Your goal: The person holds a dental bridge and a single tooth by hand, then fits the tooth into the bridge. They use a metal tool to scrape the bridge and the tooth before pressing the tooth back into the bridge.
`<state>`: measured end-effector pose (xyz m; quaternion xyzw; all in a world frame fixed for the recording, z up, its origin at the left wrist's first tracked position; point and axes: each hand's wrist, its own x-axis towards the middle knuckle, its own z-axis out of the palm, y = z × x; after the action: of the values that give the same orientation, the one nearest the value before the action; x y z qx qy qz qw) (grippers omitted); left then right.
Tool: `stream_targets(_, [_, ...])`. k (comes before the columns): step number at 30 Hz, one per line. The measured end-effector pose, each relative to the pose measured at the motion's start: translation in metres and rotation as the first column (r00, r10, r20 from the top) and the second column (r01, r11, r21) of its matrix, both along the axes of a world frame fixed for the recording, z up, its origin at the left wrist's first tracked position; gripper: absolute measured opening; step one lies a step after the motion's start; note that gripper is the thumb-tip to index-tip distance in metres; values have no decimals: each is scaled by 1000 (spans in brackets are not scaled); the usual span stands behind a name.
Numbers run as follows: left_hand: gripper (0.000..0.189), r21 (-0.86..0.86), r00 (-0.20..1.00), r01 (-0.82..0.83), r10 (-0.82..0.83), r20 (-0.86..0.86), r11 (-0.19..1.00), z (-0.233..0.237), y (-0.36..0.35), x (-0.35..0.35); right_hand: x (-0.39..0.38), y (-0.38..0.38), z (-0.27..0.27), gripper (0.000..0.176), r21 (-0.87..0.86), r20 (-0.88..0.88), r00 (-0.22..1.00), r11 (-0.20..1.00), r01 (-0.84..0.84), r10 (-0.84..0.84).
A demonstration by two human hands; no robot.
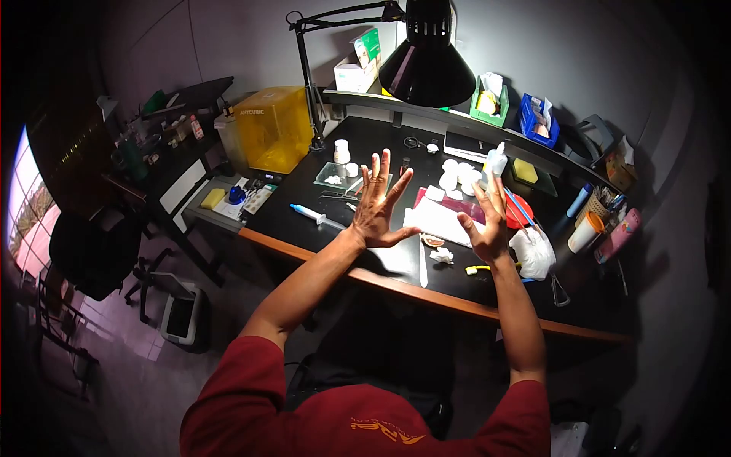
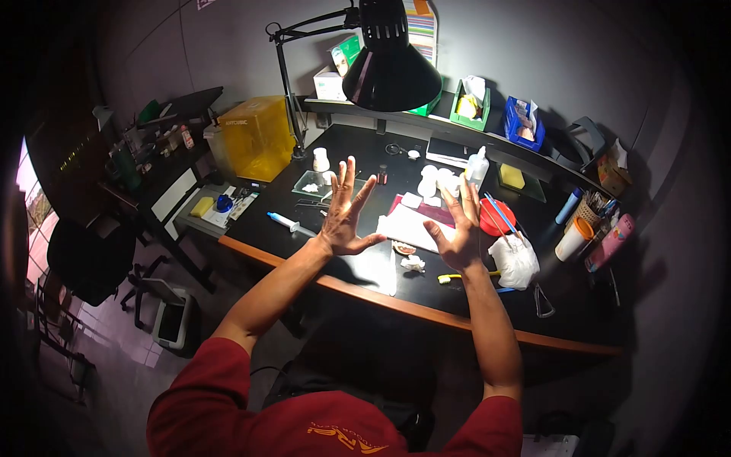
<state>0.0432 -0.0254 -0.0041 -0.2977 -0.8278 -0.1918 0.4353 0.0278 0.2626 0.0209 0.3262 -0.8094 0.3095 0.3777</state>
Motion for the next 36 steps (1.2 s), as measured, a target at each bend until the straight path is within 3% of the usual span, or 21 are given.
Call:
stream_targets(1, [118, -7, 1000, -1, 1, 1, 1000, -2, 1, 1, 6, -4, 3, 78, 8, -63, 998, 1000, 1, -1])
stream_targets(2, [119, -15, 1000, 0, 0, 1, 1000, -4, 3, 2, 8, -6, 2, 91, 56, 6, 998, 997, -55, 55])
stream_targets(3, [120, -23, 1000, 2, -2, 0, 1000, -6, 4, 3, 9, -9, 0, 96, 119, -77, 997, 993, -17, 26])
stream_targets(6, [118, -36, 992, 120, -119, 30, 992, -6, 4, 2, 17, -21, -4, 108, 197, -185, 982, 980, 9, 28])
stream_targets(8, [107, -15, 973, 229, -229, 6, 973, 0, 9, 7, 23, -29, -5, 104, 121, -214, 970, 989, -91, 115])
stream_targets(10, [66, 18, 983, 185, -185, -10, 983, -2, 12, 11, 35, -34, -4, 87, 103, -279, 957, 993, -57, 83])
stream_targets(12, [29, -14, 995, 99, -99, -24, 995, -9, 13, 7, 32, -35, -14, 52, 14, -315, 947, 998, -66, 67])
stream_targets(13, [24, -70, 986, 44, -54, -155, 997, -7, 16, 8, 31, -35, -18, 39, -10, -317, 947, 998, -61, 55])
stream_targets(14, [21, -113, 984, 45, -63, -168, 993, -16, 14, 2, 28, -34, -19, 25, -12, -387, 918, 995, -100, 87])
stream_targets(17, [20, -179, 968, 113, -149, -201, 977, -27, 8, -10, 27, -28, -19, 21, 161, -418, 890, 979, -125, 183])
stream_targets(21, [19, -177, 970, 112, -146, -195, 978, -33, 8, -14, 24, -28, -26, 17, 180, -386, 908, 978, -103, 166])
stream_targets(25, [18, 19, 962, 106, -98, -255, 994, -36, 10, 1, 25, -37, -28, 22, 162, -418, 879, 971, -175, 228])
stream_targets(27, [23, 143, 957, 129, -85, -277, 981, -37, 8, 33, 26, -31, -40, 26, 230, -361, 909, 964, -130, 209])
stream_targets(28, [26, 191, 953, 149, -89, -290, 970, -36, 7, 51, 30, -38, -38, 25, 186, -387, 887, 964, -191, 250])
stream_targets(30, [31, 193, 959, 189, -138, -249, 963, -34, -8, 104, 38, -35, -42, 26, 254, -376, 883, 948, -193, 280])
stream_targets(34, [36, 80, 982, 164, -171, 83, 983, -70, -45, 198, 59, -47, -33, 34, 244, -296, 871, 913, -329, 392])
stream_targets(36, [35, 22, 927, 135, -134, 351, 991, -89, -61, 244, 62, -47, -33, 22, 212, -255, 883, 914, -346, 393])
